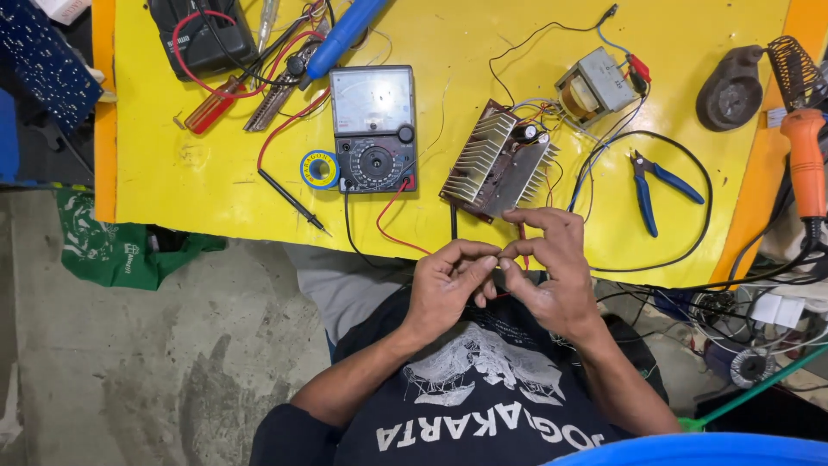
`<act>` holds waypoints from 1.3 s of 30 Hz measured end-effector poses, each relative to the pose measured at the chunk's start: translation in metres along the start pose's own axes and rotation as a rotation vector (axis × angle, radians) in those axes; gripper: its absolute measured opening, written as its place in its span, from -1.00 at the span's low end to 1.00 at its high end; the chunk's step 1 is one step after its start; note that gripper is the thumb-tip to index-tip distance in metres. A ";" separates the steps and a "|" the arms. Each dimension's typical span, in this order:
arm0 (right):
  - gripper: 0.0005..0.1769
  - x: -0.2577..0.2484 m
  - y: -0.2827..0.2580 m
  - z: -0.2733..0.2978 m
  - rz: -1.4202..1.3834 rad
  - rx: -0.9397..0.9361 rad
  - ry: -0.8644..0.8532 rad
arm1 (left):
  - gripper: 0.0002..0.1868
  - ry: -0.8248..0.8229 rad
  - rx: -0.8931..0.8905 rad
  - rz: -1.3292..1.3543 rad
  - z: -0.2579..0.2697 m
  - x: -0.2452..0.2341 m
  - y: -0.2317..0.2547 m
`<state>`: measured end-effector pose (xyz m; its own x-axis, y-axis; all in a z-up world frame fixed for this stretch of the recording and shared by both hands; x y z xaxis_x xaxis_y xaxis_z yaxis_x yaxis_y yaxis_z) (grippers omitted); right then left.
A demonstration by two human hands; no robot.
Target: The person works on a green circuit board, using a soldering iron to heat components and a multimeter to test connections. They also handle a metal heatsink, attaching a small component to it with pliers and wires.
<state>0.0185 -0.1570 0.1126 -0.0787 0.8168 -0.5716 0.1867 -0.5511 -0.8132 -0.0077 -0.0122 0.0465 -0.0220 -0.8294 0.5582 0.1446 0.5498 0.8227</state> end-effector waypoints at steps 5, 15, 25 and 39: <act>-0.94 -0.001 0.006 0.005 0.013 -0.010 0.049 | -0.88 0.031 0.076 -0.217 -0.006 0.002 0.002; -0.47 -0.091 0.099 0.007 0.713 0.127 0.300 | -0.92 0.242 -0.152 -0.154 -0.023 -0.016 -0.004; -0.31 -0.116 0.162 0.018 0.937 0.252 0.206 | -0.85 0.399 -0.211 0.003 -0.038 -0.013 -0.019; -0.55 -0.056 -0.009 -0.021 0.655 -0.370 -0.158 | -0.82 0.259 -0.165 0.190 -0.033 0.003 -0.006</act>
<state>0.0423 -0.1939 0.1537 0.0277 0.2937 -0.9555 0.5568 -0.7984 -0.2293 0.0238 -0.0217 0.0397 0.2689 -0.7234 0.6359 0.2801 0.6904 0.6669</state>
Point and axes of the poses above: each hand's wrist, its own z-axis away from the middle knuckle, its own x-axis out of the palm, y = z × x, the point moved 5 cm from there along -z, towards the middle knuckle, and after that the axes turned 8 degrees about x, right-handed, at the moved point
